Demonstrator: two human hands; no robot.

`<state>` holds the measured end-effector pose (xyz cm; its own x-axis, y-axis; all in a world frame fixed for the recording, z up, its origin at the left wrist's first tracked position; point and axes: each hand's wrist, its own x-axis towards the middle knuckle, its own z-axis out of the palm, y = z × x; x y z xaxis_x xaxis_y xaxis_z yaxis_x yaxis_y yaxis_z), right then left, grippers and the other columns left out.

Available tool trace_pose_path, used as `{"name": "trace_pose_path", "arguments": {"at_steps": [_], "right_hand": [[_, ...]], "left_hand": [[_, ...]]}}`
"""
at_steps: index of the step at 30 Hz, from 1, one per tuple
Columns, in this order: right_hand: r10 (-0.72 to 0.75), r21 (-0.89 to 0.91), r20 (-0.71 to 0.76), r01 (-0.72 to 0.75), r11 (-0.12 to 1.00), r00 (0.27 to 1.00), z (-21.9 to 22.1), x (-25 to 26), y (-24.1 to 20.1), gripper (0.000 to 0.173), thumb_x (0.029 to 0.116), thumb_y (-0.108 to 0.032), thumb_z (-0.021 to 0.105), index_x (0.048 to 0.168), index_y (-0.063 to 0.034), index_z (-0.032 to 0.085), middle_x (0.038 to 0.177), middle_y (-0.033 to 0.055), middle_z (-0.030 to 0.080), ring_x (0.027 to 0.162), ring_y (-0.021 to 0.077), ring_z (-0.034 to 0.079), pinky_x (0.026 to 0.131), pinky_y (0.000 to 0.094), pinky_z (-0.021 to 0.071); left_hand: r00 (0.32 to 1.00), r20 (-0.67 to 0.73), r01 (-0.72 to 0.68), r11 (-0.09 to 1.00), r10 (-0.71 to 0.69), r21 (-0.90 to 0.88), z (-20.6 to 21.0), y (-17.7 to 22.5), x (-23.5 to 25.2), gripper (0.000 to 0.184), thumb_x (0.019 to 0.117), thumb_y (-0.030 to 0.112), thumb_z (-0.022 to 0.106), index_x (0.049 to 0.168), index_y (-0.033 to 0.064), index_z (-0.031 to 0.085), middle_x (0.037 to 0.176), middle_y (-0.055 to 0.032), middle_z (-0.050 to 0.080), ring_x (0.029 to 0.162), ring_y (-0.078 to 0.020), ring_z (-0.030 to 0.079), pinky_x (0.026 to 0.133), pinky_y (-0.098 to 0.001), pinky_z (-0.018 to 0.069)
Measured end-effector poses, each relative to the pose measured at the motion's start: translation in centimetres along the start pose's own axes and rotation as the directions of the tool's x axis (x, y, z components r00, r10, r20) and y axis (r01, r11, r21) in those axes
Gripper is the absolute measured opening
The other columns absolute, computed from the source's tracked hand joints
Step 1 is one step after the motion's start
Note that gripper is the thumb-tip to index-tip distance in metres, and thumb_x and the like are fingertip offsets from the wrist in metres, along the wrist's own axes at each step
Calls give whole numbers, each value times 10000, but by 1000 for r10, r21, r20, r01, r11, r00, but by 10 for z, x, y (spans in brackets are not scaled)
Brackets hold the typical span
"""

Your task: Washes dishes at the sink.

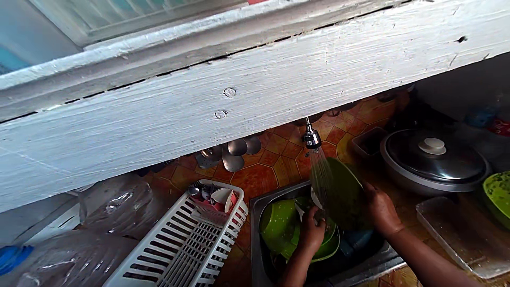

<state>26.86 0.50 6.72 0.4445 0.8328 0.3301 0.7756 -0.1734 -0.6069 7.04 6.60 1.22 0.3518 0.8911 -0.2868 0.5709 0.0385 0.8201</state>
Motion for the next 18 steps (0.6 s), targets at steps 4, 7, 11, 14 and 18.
{"name": "trace_pose_path", "arguments": {"at_steps": [4,7,11,14,18], "right_hand": [[77,51,-13,-76,996,997,1,-3,3,271,1017,-53,540,1219,58,682,1007,268,722,931,441,718,836,605,561],[276,214,46,-279,936,960,2,0,9,259,1045,-82,541,1209,84,653,956,264,706,898,407,703,840,583,537],[555,518,215,-575,633,804,27,-12,30,233,1044,-81,551,1201,69,636,1008,212,678,913,286,661,842,485,534],[627,601,332,-671,435,705,39,-26,37,270,1068,-150,536,1223,52,626,1010,197,671,890,269,660,815,471,550],[614,586,382,-695,417,690,39,-39,30,287,1081,-223,531,1069,26,674,872,145,669,788,225,654,738,425,553]], "left_hand": [[999,-26,20,999,-19,38,-1,-1,-2,539,1009,155,586,1508,9,446,1529,-239,451,1398,-347,474,1153,-459,414],[995,-82,-33,980,50,196,-4,8,-4,577,1019,217,583,1538,30,413,1552,-226,427,1441,-328,429,1188,-438,375],[990,-12,-102,787,138,609,-6,17,15,682,1024,426,545,1605,129,346,1702,-156,175,1575,-393,79,1262,-546,145],[997,67,-82,610,48,788,-11,22,39,764,1034,601,398,1640,158,256,1729,-106,60,1580,-391,-41,1234,-647,8],[996,85,-84,529,22,844,-14,29,66,791,1042,649,266,1664,177,134,1736,-57,8,1581,-355,-95,1205,-677,-93]]}}
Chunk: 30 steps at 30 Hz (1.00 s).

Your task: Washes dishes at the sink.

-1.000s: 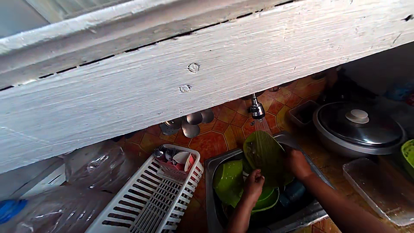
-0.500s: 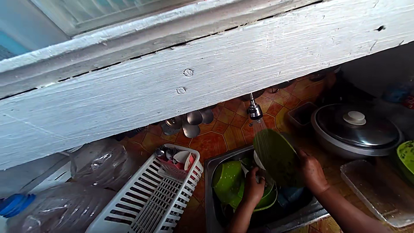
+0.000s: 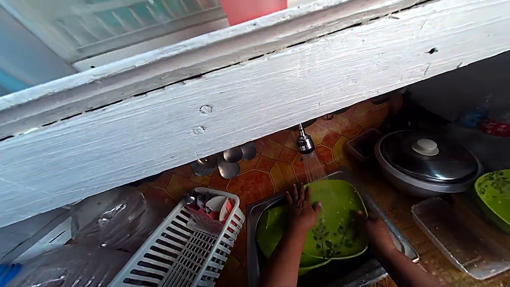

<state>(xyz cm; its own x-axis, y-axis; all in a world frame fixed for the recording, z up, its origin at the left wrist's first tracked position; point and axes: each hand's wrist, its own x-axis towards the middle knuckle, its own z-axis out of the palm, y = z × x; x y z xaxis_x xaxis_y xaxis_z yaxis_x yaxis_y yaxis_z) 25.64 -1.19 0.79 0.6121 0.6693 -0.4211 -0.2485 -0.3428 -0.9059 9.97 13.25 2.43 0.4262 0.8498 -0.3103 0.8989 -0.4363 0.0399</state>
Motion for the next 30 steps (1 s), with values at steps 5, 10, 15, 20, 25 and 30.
{"name": "trace_pose_path", "arguments": {"at_steps": [5,10,15,20,25,30], "right_hand": [[-3,60,74,-1,998,997,9,-4,-8,342,1093,-277,510,1017,10,679,846,126,663,774,203,656,731,398,559],[-82,38,116,78,996,990,15,-1,-16,379,1098,-304,492,994,-9,707,869,107,690,821,179,671,785,386,552],[-27,76,142,17,997,989,16,1,-11,371,1105,-286,475,996,-5,692,859,104,680,806,170,668,765,363,559],[-7,123,152,-12,992,988,17,2,-2,370,1107,-281,470,990,-7,690,819,94,679,764,161,671,732,345,567],[-38,93,122,26,995,992,9,5,4,366,1102,-280,485,1011,-9,714,882,99,716,813,160,693,769,353,580],[-73,75,38,70,995,997,0,3,0,360,1088,-282,517,962,-6,711,813,100,697,742,169,682,713,366,578]], "left_hand": [[991,-111,-86,994,78,-69,3,38,2,855,996,735,261,1666,222,128,1728,-123,-5,1568,-420,-96,1184,-731,-66],[959,-146,-265,950,242,-167,6,80,-11,677,1065,397,390,1665,228,127,1725,-138,6,1580,-388,-47,1201,-712,-32],[948,-120,-314,929,294,-197,9,79,-17,672,1078,336,375,1666,184,87,1722,-154,6,1587,-363,6,1240,-646,10],[913,-47,-407,898,405,-168,15,76,-25,619,1101,284,323,1657,110,114,1724,-102,105,1591,-323,52,1254,-612,41],[931,-62,-365,919,360,-149,14,74,-12,641,1096,372,336,1661,149,130,1732,-55,77,1590,-344,8,1234,-660,14],[972,-80,-231,951,219,-205,7,80,2,667,1094,473,290,1667,189,98,1736,-4,-2,1585,-345,-78,1206,-707,-21]]}}
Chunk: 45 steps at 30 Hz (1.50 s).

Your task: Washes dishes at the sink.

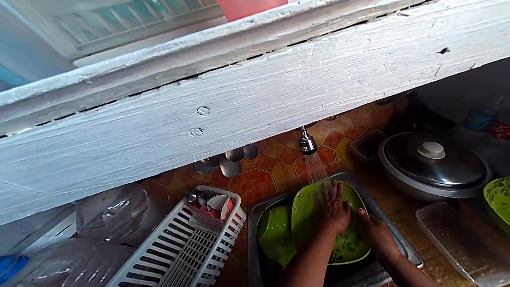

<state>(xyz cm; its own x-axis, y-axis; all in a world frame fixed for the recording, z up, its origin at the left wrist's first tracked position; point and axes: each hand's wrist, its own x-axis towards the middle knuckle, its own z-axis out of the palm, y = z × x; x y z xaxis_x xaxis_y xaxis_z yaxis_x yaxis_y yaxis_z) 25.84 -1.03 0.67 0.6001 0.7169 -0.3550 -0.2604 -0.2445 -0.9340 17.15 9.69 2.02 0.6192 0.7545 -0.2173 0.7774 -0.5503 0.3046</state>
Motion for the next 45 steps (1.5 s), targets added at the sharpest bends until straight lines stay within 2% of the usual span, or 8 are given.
{"name": "trace_pose_path", "arguments": {"at_steps": [5,16,20,22,26,31,37,45], "right_hand": [[-58,-51,-128,52,997,990,-20,0,-14,355,1079,-292,538,992,11,703,811,99,674,732,164,653,715,378,556],[-316,-322,-202,242,915,927,-51,8,-33,358,1079,-278,539,982,39,677,765,123,608,715,211,588,712,445,483],[-336,-234,-216,285,929,917,-48,10,-34,311,1078,-245,535,988,17,677,756,60,611,692,109,586,691,330,493],[-231,-90,-228,216,972,946,-43,17,-30,312,1083,-249,529,1026,13,689,812,78,650,729,112,625,718,321,529],[31,90,-143,-18,996,989,-29,37,-12,370,1086,-318,521,1082,24,662,901,140,680,805,203,673,757,412,573],[-152,-535,42,151,832,988,-4,51,1,596,1068,-272,555,1578,-37,357,1432,279,553,1276,431,587,1065,580,468],[-228,-812,524,562,158,821,41,61,4,687,1081,-506,362,1642,-121,265,1716,200,131,1587,431,45,1240,681,31],[170,-388,922,824,413,349,49,-11,-21,669,1066,-618,318,1605,-230,390,1709,113,237,1583,403,136,1231,684,110]], "left_hand": [[983,-54,175,984,-176,-12,6,-19,1,754,1086,519,228,1640,28,87,1717,-176,33,1589,-347,-19,1263,-587,-22],[954,26,294,948,-300,119,35,-30,-27,683,1093,412,346,1649,74,139,1729,-110,44,1583,-372,-42,1232,-648,-18],[939,-100,303,931,-328,-206,30,-42,-30,524,1080,284,409,1532,20,437,1593,-200,402,1511,-353,321,1254,-474,236],[917,-75,302,804,-391,-512,21,-49,-30,436,1099,246,411,1347,-64,591,1423,-270,546,1349,-377,522,1153,-498,401],[866,245,282,22,-436,-959,9,-65,-37,551,1108,411,404,1487,11,425,1401,-251,559,1255,-363,588,1011,-551,512],[805,137,179,16,-578,-984,1,-75,-60,573,1107,421,385,1454,-31,448,1339,-266,592,1204,-351,624,982,-535,538],[744,50,212,164,-667,-964,-7,-75,-85,542,1112,396,375,1390,-48,515,1320,-281,589,1219,-361,593,1007,-550,493],[738,301,326,-71,-604,-943,-10,-69,-103,525,1121,395,370,1403,-35,479,1228,-268,601,1019,-344,643,827,-501,559]]}}
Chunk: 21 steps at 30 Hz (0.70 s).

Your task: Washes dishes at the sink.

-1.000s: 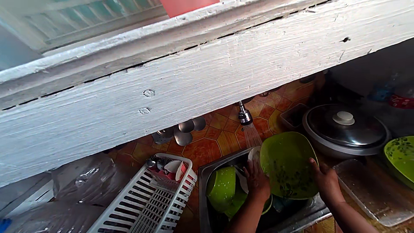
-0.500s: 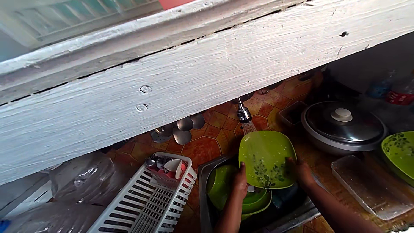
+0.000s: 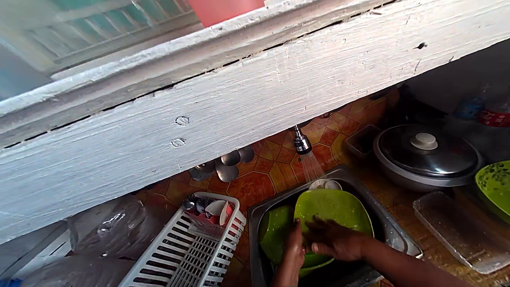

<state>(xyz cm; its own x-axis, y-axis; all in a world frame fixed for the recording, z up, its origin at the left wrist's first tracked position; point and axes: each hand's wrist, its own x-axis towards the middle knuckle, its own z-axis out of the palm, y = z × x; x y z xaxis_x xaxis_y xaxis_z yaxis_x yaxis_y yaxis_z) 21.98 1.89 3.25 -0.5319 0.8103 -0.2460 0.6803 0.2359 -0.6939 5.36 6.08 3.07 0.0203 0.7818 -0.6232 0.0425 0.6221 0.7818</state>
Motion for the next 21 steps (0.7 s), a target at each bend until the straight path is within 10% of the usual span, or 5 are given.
{"name": "trace_pose_path", "arguments": {"at_steps": [5,8,11,14,21], "right_hand": [[-12,-206,-174,-24,978,985,-3,-52,-3,403,1014,-209,632,1415,-175,628,1402,139,643,1216,402,650,957,627,527],[28,-107,-381,-74,992,924,-10,-68,-1,268,1018,-262,630,1194,-91,737,1073,162,756,969,367,732,858,593,566],[194,209,-606,-82,975,772,-23,-83,-3,298,975,-326,685,1005,-33,735,816,122,704,749,254,682,728,483,563],[419,569,-685,80,818,596,-34,-93,3,213,946,-271,701,1004,-66,719,784,-1,705,704,79,675,683,302,582],[744,857,-483,425,292,462,-22,-74,21,217,1056,-144,558,1168,9,663,906,112,746,782,170,737,721,334,631]], "left_hand": [[984,99,153,986,-146,-67,-10,24,-11,529,1115,435,334,1296,-17,538,973,-227,686,718,-303,693,600,-414,585],[974,217,72,997,-70,-4,-4,38,-19,730,1100,547,165,1031,-33,603,726,-159,694,596,-258,690,557,-371,586],[955,255,-167,985,153,33,5,50,-20,707,1115,476,88,1240,-20,575,907,-156,709,764,-281,717,688,-438,602],[926,248,-326,932,283,157,13,51,-5,468,1129,331,321,1422,11,498,1235,-181,652,1039,-288,672,853,-470,560],[749,384,-658,540,540,524,51,50,39,547,1092,274,442,1586,59,347,1630,-207,333,1515,-321,324,1242,-475,277]]}}
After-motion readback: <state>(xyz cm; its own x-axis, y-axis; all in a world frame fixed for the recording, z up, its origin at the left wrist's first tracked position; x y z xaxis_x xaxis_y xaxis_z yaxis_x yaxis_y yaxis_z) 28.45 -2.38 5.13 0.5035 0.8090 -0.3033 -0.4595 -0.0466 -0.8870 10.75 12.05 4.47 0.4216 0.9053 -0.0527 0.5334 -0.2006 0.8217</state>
